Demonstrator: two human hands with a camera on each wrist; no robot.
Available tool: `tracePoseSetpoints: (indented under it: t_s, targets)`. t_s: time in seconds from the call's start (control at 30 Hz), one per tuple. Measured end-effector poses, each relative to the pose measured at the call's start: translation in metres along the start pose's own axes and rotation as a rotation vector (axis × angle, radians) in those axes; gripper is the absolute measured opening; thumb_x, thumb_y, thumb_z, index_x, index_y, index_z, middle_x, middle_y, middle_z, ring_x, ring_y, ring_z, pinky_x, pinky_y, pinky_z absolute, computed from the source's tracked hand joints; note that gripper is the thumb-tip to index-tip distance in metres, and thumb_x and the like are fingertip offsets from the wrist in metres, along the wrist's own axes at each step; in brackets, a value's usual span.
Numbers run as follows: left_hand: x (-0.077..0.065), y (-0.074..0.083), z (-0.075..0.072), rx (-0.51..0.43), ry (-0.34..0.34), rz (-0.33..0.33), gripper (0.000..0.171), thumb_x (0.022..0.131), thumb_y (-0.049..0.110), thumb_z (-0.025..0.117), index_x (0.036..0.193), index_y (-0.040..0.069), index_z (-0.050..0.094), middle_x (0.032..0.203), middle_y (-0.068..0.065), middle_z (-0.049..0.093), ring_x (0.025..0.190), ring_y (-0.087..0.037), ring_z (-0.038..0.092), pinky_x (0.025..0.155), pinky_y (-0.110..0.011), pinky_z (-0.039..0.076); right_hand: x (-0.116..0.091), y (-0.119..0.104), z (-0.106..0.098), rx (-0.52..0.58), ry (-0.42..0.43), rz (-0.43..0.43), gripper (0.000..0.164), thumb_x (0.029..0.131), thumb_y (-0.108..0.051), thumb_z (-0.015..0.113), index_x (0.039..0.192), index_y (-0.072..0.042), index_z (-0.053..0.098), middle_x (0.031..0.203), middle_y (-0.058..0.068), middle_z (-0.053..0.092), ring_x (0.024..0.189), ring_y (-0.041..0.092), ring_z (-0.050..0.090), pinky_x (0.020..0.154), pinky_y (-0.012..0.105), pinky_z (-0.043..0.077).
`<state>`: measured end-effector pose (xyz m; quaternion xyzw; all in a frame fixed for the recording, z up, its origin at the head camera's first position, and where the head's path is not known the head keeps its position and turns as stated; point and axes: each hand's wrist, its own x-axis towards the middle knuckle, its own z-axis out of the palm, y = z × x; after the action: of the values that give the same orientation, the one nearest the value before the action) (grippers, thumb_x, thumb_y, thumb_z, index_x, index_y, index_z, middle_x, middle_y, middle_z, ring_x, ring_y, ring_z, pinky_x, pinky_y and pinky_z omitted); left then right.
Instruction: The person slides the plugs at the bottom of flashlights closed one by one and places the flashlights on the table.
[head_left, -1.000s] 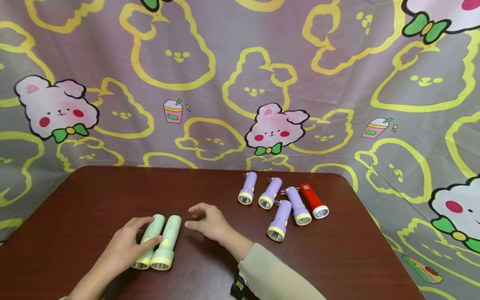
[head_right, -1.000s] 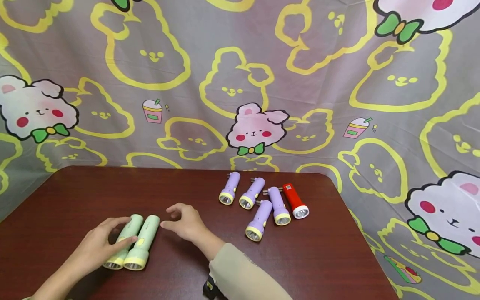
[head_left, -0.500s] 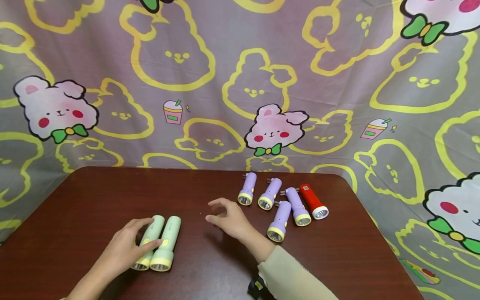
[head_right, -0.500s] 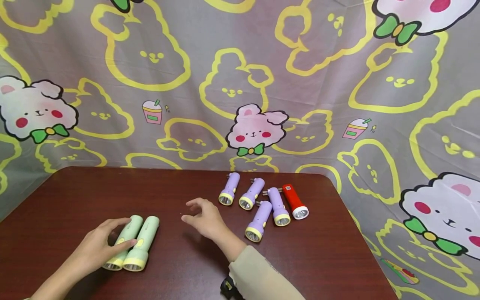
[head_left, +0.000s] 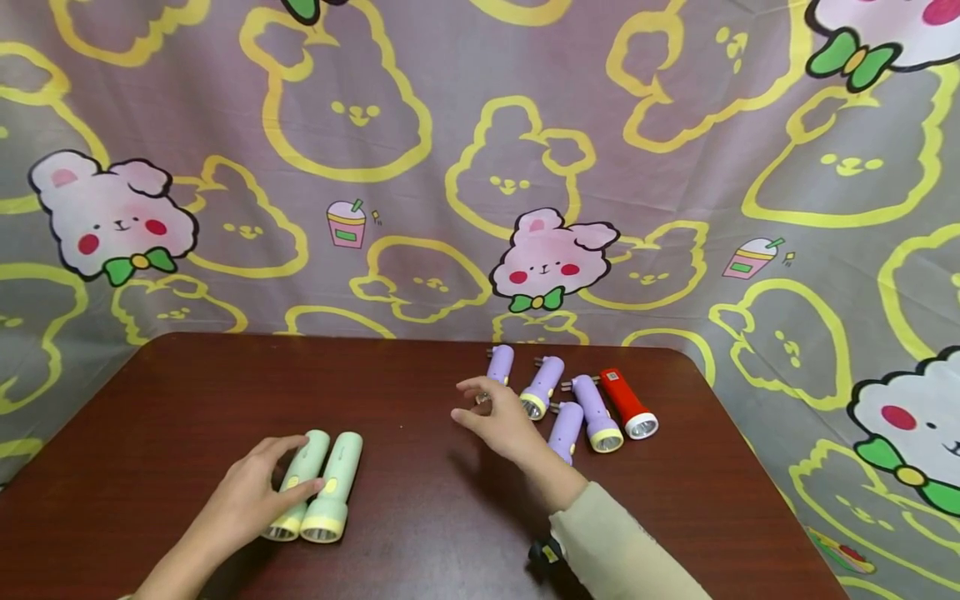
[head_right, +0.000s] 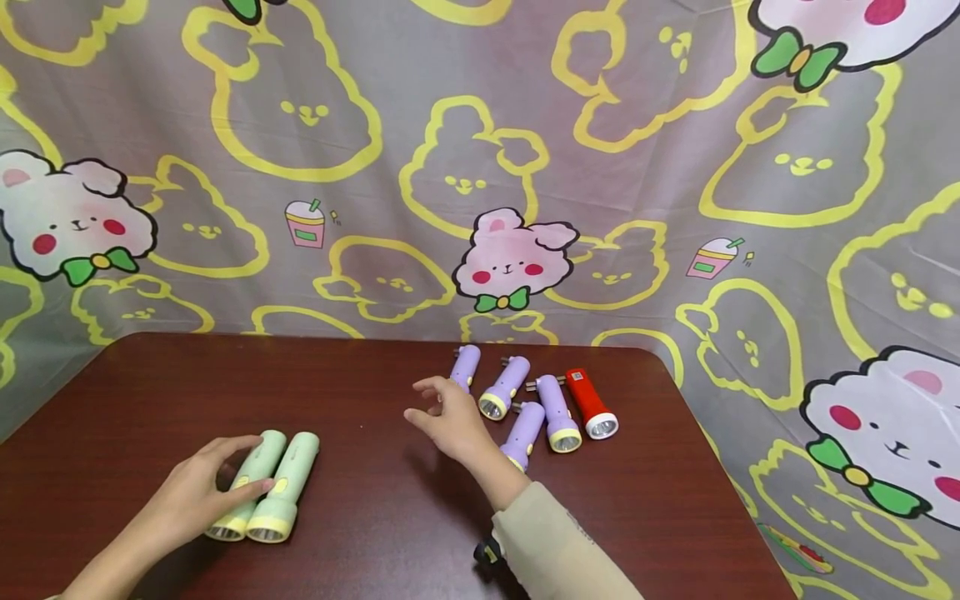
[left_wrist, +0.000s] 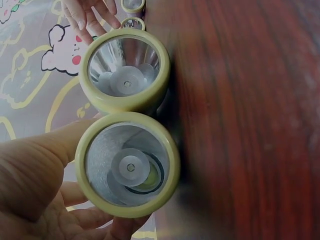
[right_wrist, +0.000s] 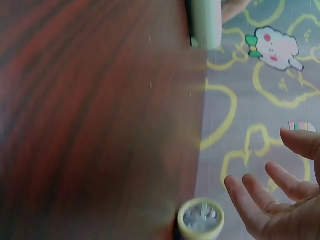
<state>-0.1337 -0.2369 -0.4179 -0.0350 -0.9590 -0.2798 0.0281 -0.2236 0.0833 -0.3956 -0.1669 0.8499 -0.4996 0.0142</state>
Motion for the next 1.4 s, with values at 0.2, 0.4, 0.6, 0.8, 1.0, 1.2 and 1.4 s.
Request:
tracePoseSetpoints:
  t_s: [0.2, 0.4, 0.6, 0.8, 1.0, 1.2, 1.4]
  targets:
    - [-0.001, 0.000, -0.001, 0.006, 0.003, -0.003, 0.073, 0.081, 0.045, 0.080, 0.134, -0.001, 0.057, 0.129, -0.025, 0.059, 0.091, -0.023, 0.062, 0.070, -0.041, 0.051, 0.007, 0.009, -0.017, -0.067, 0.052, 0.003, 0.036, 0.086, -0.012, 0.075, 0.120, -0.005, 0.066, 0.114, 0.021, 0.068, 0.090, 0.030, 0.068, 0.079, 0.038, 0.056]
    - [-0.001, 0.000, -0.002, 0.009, -0.018, -0.017, 0.075, 0.081, 0.046, 0.079, 0.135, -0.001, 0.056, 0.129, -0.024, 0.059, 0.088, -0.020, 0.060, 0.067, -0.037, 0.048, 0.016, 0.016, -0.030, -0.129, 0.091, 0.001, 0.038, 0.084, -0.008, 0.076, 0.121, -0.004, 0.066, 0.112, 0.022, 0.067, 0.093, 0.035, 0.066, 0.084, 0.044, 0.054]
    - [0.000, 0.001, -0.003, 0.012, -0.027, -0.021, 0.076, 0.081, 0.048, 0.079, 0.134, -0.001, 0.056, 0.129, -0.023, 0.060, 0.087, -0.020, 0.060, 0.066, -0.035, 0.048, 0.026, 0.026, -0.040, -0.185, 0.066, -0.007, 0.044, 0.084, -0.008, 0.077, 0.125, -0.001, 0.062, 0.114, 0.023, 0.064, 0.100, 0.039, 0.065, 0.086, 0.046, 0.054]
    - [0.000, 0.001, -0.003, 0.013, -0.020, -0.015, 0.076, 0.081, 0.049, 0.079, 0.134, -0.001, 0.056, 0.129, -0.024, 0.059, 0.089, -0.021, 0.060, 0.067, -0.038, 0.049, 0.035, 0.034, -0.049, -0.252, 0.022, 0.033, 0.045, 0.087, -0.011, 0.076, 0.128, -0.003, 0.060, 0.118, 0.022, 0.062, 0.100, 0.035, 0.066, 0.083, 0.042, 0.056]
    - [0.001, 0.002, -0.003, 0.023, -0.012, -0.011, 0.075, 0.081, 0.048, 0.079, 0.134, 0.000, 0.056, 0.132, -0.025, 0.058, 0.094, -0.027, 0.063, 0.072, -0.044, 0.052, 0.047, 0.045, -0.056, -0.250, 0.004, 0.045, 0.045, 0.088, -0.012, 0.075, 0.128, 0.000, 0.060, 0.118, 0.024, 0.063, 0.099, 0.035, 0.067, 0.086, 0.043, 0.056]
    - [0.002, 0.002, -0.003, 0.022, -0.024, -0.017, 0.076, 0.081, 0.048, 0.078, 0.135, -0.001, 0.055, 0.135, -0.027, 0.056, 0.103, -0.036, 0.064, 0.077, -0.052, 0.053, 0.060, 0.052, -0.058, -0.275, 0.004, 0.051, 0.046, 0.087, -0.011, 0.075, 0.128, 0.002, 0.060, 0.116, 0.026, 0.065, 0.099, 0.037, 0.068, 0.087, 0.045, 0.056]
    - [0.001, 0.002, -0.003, 0.021, -0.026, -0.019, 0.077, 0.081, 0.049, 0.078, 0.135, -0.001, 0.055, 0.134, -0.027, 0.056, 0.099, -0.032, 0.064, 0.075, -0.049, 0.052, 0.071, 0.059, -0.058, -0.355, 0.010, 0.081, 0.047, 0.088, -0.019, 0.076, 0.128, -0.001, 0.061, 0.115, 0.021, 0.067, 0.107, 0.035, 0.064, 0.093, 0.048, 0.051]
